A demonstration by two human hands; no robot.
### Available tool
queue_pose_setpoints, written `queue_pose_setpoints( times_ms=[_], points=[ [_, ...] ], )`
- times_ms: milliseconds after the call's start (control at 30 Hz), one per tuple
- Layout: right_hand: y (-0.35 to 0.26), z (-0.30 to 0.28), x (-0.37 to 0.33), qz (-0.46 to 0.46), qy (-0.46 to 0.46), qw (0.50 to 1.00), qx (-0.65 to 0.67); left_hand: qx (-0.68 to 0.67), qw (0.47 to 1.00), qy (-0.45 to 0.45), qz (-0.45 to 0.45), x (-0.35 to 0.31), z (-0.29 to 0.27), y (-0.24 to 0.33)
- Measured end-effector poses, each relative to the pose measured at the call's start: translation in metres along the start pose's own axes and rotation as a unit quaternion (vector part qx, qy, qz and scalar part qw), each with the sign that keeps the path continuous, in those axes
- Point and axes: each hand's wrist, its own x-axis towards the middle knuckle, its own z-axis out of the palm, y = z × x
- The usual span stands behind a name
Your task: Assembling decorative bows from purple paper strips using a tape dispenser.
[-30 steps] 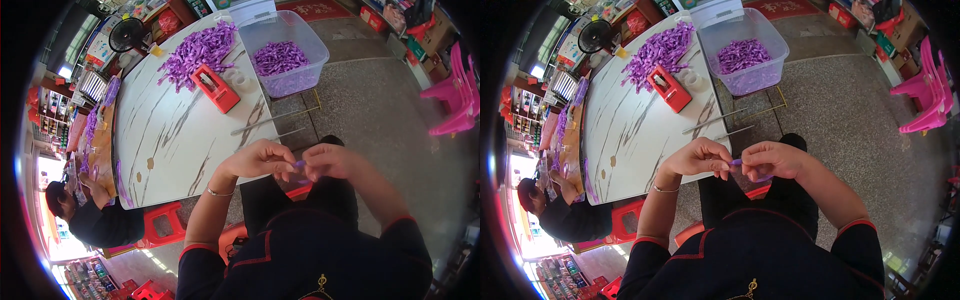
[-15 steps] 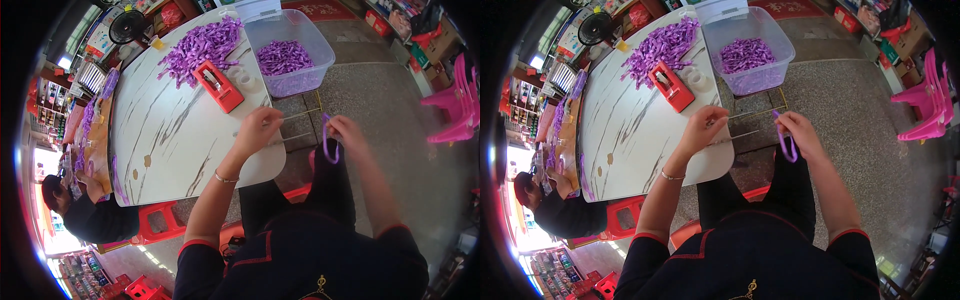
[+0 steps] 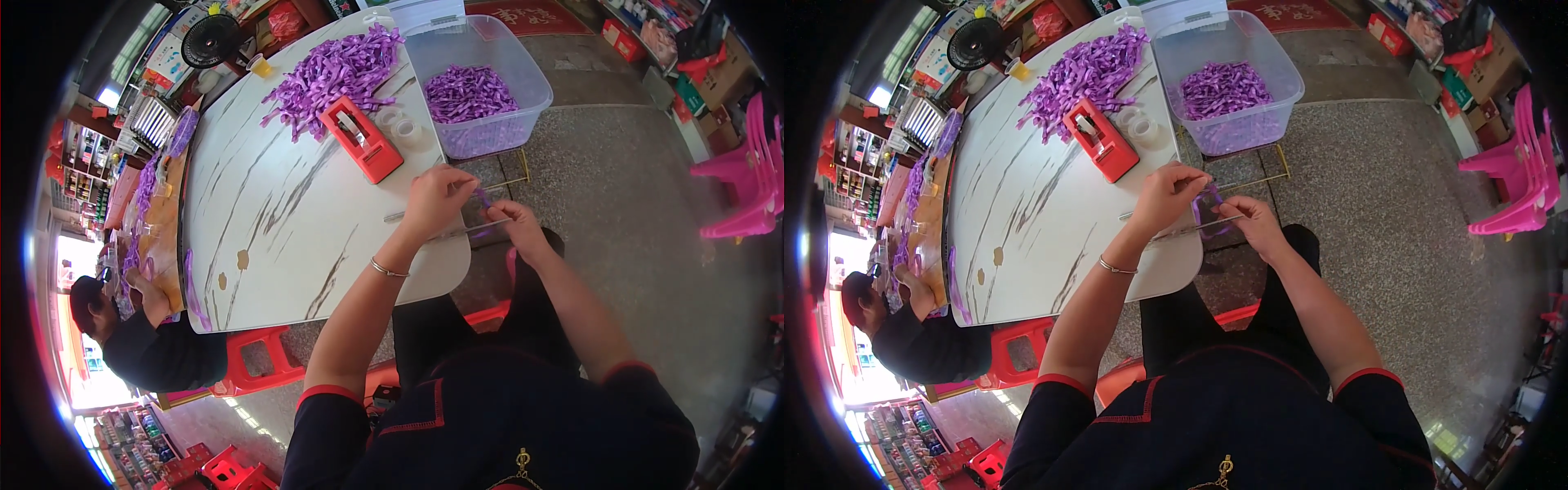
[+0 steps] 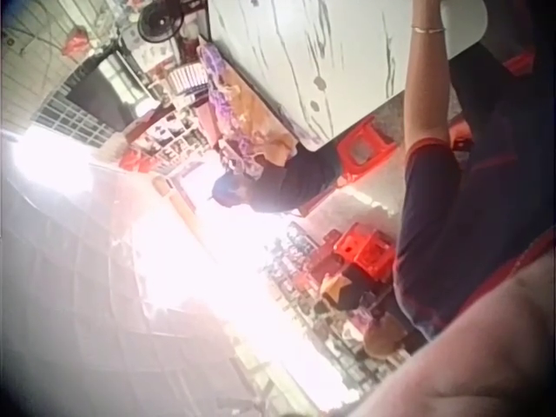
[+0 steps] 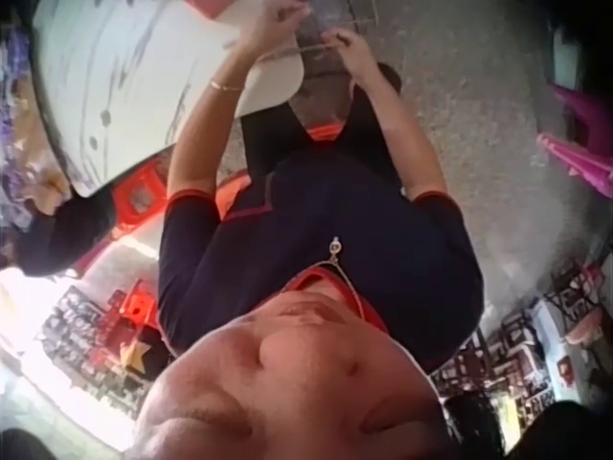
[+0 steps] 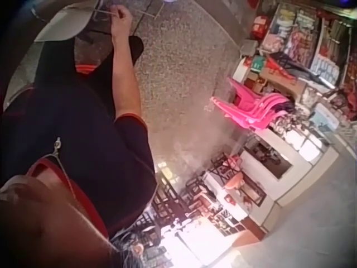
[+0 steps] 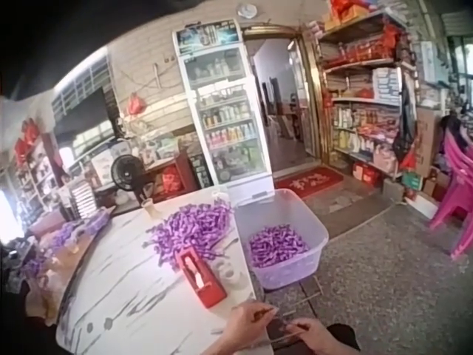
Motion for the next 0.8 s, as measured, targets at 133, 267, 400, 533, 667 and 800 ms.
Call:
queue_pose_setpoints(
  times_ms=[133,267,400,533,667,800],
  points=[
    [0.006,0.006,-0.002,-0.034,-0.004,0.999,-0.011,0.029,0.999,0.006,0.018,0.000,0.002,-0.002],
    [0.009,0.007,-0.003,0.008,0.000,0.999,0.042,0.076,0.997,-0.008,0.022,0.002,0.004,-0.005],
    [0.011,0.011,-0.012,-0.056,0.004,0.997,0.046,0.113,0.993,-0.030,0.017,0.006,0.005,-0.005],
    [0.001,0.012,-0.048,-0.005,0.002,0.997,-0.081,0.128,0.991,-0.038,0.011,0.008,0.003,-0.003],
    [0.002,0.012,-0.106,0.036,-0.016,0.996,-0.074,0.131,0.989,-0.061,-0.003,0.007,0.001,-0.002],
    [0.001,0.010,-0.159,0.042,-0.030,0.994,-0.095,0.135,0.987,-0.080,-0.019,0.009,0.000,-0.002]
  ],
)
